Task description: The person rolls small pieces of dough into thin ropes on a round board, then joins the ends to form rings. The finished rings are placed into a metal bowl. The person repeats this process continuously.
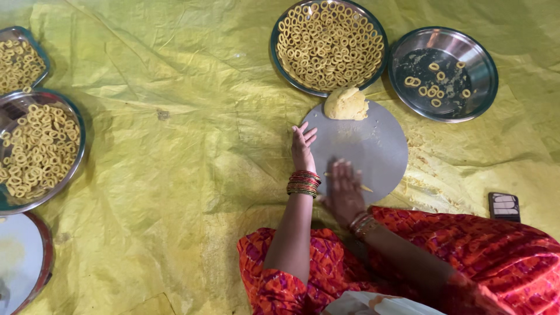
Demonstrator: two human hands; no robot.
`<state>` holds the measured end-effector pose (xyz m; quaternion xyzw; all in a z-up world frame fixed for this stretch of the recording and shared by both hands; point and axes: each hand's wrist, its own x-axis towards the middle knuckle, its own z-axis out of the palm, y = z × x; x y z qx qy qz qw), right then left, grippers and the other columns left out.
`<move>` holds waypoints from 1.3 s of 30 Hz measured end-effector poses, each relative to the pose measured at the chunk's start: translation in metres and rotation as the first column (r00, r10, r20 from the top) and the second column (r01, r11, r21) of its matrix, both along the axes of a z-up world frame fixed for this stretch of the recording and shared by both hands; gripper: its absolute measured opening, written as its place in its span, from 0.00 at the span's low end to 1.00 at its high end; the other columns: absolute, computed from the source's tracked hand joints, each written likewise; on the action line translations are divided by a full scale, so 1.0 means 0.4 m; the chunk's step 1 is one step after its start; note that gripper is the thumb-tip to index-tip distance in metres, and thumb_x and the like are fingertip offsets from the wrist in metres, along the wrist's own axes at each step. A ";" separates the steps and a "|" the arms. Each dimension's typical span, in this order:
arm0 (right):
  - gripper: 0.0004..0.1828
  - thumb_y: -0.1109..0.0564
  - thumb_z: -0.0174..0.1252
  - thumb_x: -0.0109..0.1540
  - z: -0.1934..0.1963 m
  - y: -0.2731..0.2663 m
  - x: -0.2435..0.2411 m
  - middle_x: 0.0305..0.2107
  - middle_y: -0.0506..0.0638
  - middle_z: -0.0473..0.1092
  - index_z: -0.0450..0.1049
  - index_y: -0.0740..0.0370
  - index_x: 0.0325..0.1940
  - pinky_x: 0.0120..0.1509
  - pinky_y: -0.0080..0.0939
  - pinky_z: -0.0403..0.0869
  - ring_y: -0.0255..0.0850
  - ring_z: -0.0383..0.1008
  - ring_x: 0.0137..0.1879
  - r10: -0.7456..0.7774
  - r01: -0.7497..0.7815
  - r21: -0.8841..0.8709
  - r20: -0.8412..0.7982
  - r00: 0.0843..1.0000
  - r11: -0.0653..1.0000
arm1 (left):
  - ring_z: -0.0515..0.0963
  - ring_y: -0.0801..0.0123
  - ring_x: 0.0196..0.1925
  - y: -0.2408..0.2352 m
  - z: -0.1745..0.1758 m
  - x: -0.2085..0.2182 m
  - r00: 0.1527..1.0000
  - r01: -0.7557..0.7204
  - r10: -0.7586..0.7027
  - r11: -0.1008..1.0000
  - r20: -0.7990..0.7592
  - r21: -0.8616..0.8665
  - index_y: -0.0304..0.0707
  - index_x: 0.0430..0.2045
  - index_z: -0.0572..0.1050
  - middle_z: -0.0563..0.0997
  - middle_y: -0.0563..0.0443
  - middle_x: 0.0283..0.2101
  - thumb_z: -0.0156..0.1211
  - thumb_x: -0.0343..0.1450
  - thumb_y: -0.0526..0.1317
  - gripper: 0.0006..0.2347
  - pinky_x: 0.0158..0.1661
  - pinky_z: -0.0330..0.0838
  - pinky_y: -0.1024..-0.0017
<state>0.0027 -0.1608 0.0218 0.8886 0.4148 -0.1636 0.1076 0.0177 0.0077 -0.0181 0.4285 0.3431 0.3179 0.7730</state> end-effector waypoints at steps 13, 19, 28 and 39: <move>0.50 0.35 0.45 0.66 -0.091 0.130 0.114 0.77 0.66 0.39 0.39 0.71 0.80 0.80 0.67 0.37 0.57 0.35 0.82 -0.095 0.009 0.274 0.300 0.949 0.962 | 0.79 0.52 0.57 0.003 0.003 0.008 1.000 -0.027 0.027 1.000 0.014 0.003 0.29 0.62 0.68 0.81 0.31 0.53 0.28 0.76 0.66 0.37 0.63 0.66 0.60; 0.45 0.37 0.50 0.61 -0.107 0.002 -0.050 0.75 0.61 0.45 0.45 0.63 0.74 0.80 0.70 0.37 0.54 0.38 0.82 0.203 -0.225 0.306 0.103 0.974 0.925 | 0.80 0.53 0.56 -0.001 -0.035 0.019 0.993 -0.097 0.096 0.995 0.070 0.009 0.27 0.63 0.66 0.79 0.32 0.55 0.33 0.76 0.64 0.35 0.60 0.71 0.60; 0.49 0.34 0.50 0.64 -0.055 0.168 0.159 0.75 0.60 0.42 0.39 0.64 0.77 0.77 0.72 0.34 0.55 0.34 0.81 -0.163 0.100 0.439 0.107 0.981 0.893 | 0.79 0.54 0.55 0.007 -0.015 0.006 0.999 -0.038 0.038 0.999 -0.003 -0.013 0.31 0.64 0.66 0.80 0.33 0.55 0.30 0.75 0.66 0.36 0.60 0.68 0.61; 0.48 0.38 0.51 0.63 -0.063 -0.036 -0.089 0.75 0.66 0.38 0.42 0.68 0.76 0.79 0.66 0.33 0.55 0.32 0.81 0.188 -0.184 0.287 0.013 0.982 0.940 | 0.80 0.52 0.55 0.007 -0.007 -0.002 0.999 -0.026 0.026 1.000 -0.033 0.004 0.31 0.64 0.66 0.80 0.32 0.54 0.29 0.75 0.67 0.37 0.61 0.68 0.60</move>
